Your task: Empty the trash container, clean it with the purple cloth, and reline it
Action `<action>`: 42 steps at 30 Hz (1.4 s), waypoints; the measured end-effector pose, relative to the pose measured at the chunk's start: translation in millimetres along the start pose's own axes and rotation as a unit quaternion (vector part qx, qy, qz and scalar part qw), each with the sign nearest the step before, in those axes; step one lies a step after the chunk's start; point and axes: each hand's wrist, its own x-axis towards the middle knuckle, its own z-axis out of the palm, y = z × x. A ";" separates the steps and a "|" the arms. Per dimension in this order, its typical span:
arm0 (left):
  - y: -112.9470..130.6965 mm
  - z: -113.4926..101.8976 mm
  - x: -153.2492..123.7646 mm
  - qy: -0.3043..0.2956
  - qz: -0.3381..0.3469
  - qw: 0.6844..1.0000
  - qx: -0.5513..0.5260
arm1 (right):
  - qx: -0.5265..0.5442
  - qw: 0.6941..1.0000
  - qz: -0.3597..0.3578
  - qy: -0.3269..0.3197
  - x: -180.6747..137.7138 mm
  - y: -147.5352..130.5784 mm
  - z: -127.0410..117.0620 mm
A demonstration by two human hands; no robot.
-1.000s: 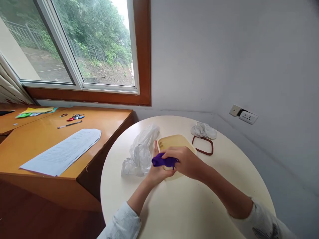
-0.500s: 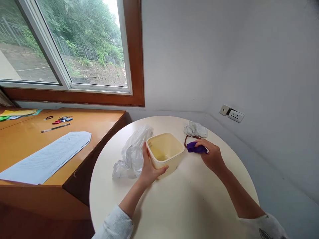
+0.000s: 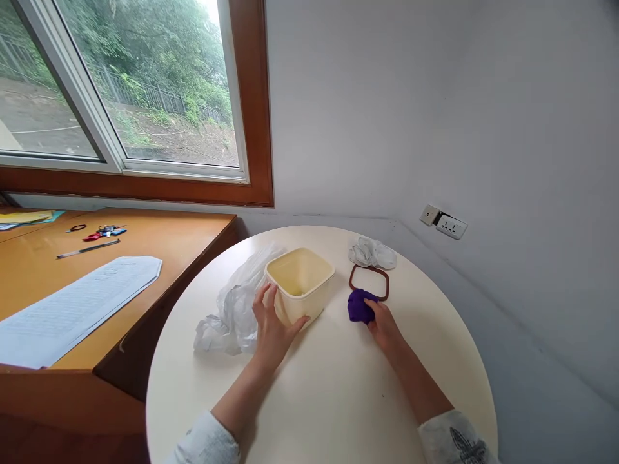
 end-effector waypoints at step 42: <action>1.7 11.3 -4.1 -0.112 -0.034 0.993 -0.023 | -0.591 0.718 -0.367 0.036 25.7 1.4 -14.0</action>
